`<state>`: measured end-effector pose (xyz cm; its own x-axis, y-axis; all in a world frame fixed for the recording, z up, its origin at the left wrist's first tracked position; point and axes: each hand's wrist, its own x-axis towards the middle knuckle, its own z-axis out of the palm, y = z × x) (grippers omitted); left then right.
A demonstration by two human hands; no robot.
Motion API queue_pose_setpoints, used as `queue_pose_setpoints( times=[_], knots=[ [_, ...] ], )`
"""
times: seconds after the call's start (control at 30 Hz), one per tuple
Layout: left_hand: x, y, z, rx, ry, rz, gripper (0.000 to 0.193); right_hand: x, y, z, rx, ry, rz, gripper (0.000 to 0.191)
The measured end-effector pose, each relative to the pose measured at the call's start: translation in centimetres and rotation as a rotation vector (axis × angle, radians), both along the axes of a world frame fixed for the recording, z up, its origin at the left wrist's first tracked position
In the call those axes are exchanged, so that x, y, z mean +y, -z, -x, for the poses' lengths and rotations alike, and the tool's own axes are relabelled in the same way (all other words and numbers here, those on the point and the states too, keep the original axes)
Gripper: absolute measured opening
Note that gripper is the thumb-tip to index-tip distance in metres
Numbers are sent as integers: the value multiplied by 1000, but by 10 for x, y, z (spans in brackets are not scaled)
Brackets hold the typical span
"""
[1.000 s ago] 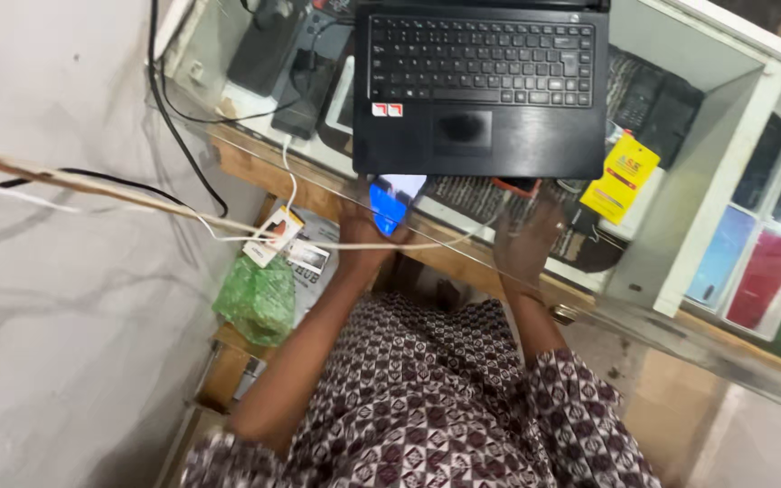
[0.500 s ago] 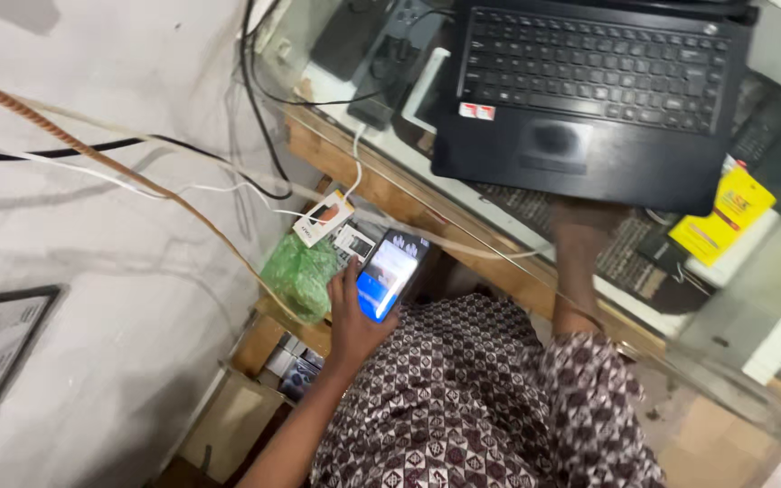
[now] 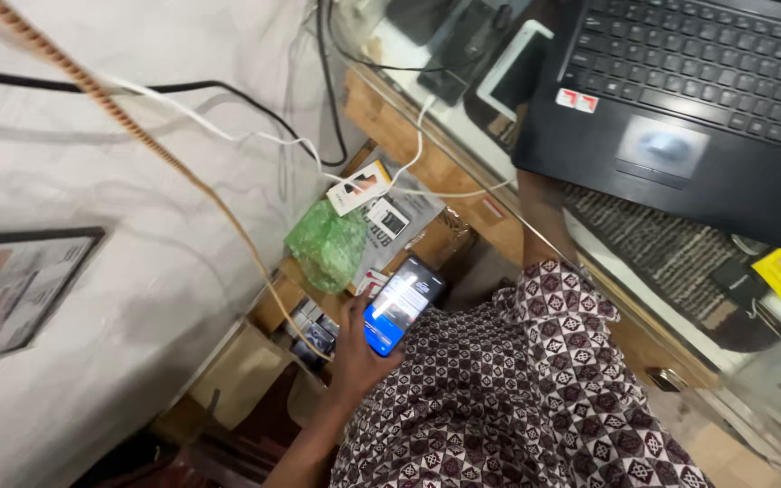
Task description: The person opens a small product box, opens a laptop on the glass counter, plugs a charger into a wall socket, and handles a SIM card packet. They then pick up a smartphone, peel a strip from its back, open it, and work on removing its battery.
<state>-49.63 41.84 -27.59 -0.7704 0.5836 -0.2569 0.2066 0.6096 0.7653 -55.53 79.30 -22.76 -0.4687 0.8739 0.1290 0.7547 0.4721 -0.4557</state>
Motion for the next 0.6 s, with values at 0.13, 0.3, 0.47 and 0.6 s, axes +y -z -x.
queue_pose_setpoints(
  times=[0.13, 0.3, 0.47, 0.6],
  knots=[
    [0, -4, -12, 37, 70, -46, 106, -3, 0, 4, 1, -27, 37, 61],
    [24, -8, -27, 55, 102, -107, 106, -30, 11, -61, 18, -12, -141, 68],
    [67, -10, -34, 42, 213, -155, 109, -97, 2, -171, 237, -11, 15, 62],
    [103, -12, -50, 26, 315, -175, 115, -132, -8, -223, 482, 177, 510, 54]
  ],
)
